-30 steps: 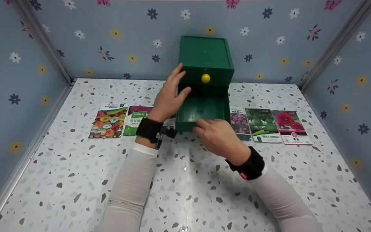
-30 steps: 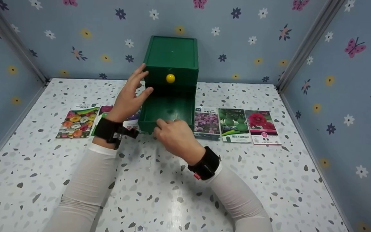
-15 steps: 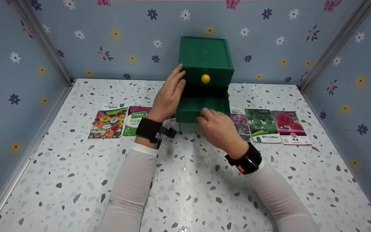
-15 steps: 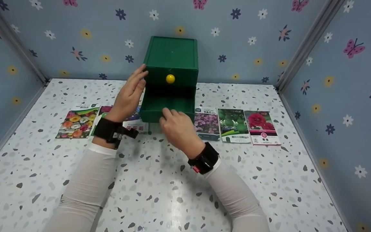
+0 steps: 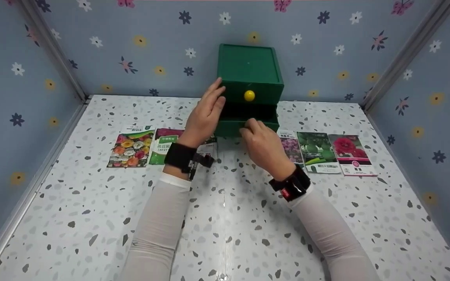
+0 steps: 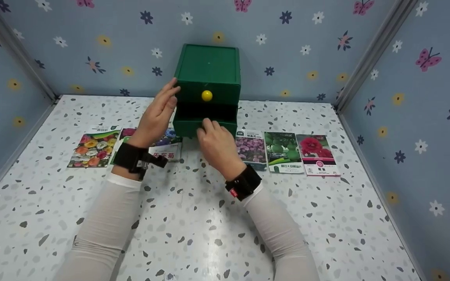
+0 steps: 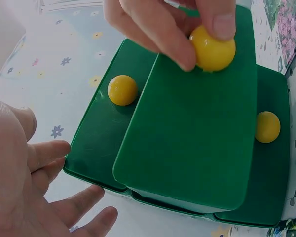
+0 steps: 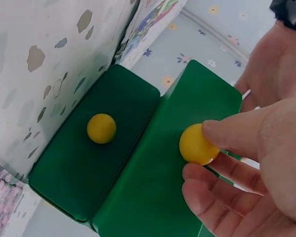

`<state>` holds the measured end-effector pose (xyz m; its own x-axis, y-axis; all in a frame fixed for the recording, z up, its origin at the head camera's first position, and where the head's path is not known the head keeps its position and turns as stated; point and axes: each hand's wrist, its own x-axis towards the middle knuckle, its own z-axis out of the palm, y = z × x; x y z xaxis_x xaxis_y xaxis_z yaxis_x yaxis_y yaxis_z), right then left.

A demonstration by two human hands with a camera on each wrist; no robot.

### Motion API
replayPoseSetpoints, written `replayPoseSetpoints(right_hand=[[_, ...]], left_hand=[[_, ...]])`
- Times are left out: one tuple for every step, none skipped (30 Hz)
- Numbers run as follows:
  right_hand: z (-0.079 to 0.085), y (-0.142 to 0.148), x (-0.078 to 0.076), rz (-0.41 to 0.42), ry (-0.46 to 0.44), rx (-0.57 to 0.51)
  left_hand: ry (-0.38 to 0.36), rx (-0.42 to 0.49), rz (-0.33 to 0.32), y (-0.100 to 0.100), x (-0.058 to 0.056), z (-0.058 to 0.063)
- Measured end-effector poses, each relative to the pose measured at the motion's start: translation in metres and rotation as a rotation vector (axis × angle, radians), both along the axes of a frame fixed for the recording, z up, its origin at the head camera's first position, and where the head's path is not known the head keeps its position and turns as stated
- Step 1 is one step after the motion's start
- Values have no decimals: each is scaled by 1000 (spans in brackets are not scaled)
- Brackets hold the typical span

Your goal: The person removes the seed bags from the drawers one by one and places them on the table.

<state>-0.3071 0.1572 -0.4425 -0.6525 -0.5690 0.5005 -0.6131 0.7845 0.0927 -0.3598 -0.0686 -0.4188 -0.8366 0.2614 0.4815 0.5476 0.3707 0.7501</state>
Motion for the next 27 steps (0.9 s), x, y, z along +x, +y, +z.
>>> replayPoseSetpoints(right_hand=[[0,0,-2,-7,-9,-6],[-1,0,-4,-14,-17,-11],[-1,-1,-6,-21,-25,-17],[0,-1,-8,-26,-35,-23],[0,-2,-9,-30,-45,-28],[0,-2,-11,-34,-54,-32],[0,-3,-12,-40,-63,-37],[1,-3,-14,-48,-69,-38],[1,-3,-15,-55,-78,-40],[1,-4,-16,-63,-85,-39],[1,-4,-18,-72,-89,-37],[0,-5,-19,-80,-93,-36],[0,-5,-20,-89,-95,-35],[0,-5,-21,-98,-98,-32],[0,-6,-22,-107,-99,-32],[0,-6,-23,-117,-101,-33],[0,-7,-24,-124,-103,-34],[0,-8,-25,-131,-106,-38],[0,-8,-27,-138,-108,-42],[-1,-9,-28,-143,-110,-48],[-1,-9,-29,-145,-113,-55],[-1,-10,-30,-147,-117,-61],[-2,-10,-31,-147,-121,-68],[-2,-10,-32,-148,-127,-73],[-3,-10,-32,-149,-133,-76],[-3,-10,-33,-152,-139,-77],[-4,-9,-34,-157,-147,-76]], left_hand=[[-2,-1,0,0,0,0],[-3,-3,0,0,0,-1],[-5,-4,2,0,0,0],[-6,-5,4,0,1,0],[-6,-6,7,-1,1,0],[-5,-8,10,-1,1,0],[-3,-9,11,-1,1,0],[-3,-9,10,-1,1,1],[-5,-8,9,-1,1,1],[-4,-9,9,-1,1,1],[-4,-10,9,-1,1,0],[-4,-11,9,0,1,0],[-4,-10,8,0,0,0],[-4,-10,7,0,0,0],[-2,-10,7,0,0,-1],[0,-13,7,0,0,-1],[0,-13,6,0,0,-1],[2,-14,6,0,0,-1],[4,-15,8,0,0,-1],[6,-14,7,0,0,0],[6,-14,6,0,-1,0],[7,-15,5,0,-1,0],[7,-14,5,0,-1,0],[7,-14,4,0,-1,0],[5,-15,3,0,-1,0],[3,-15,2,0,-1,0],[2,-16,2,0,-1,0]])
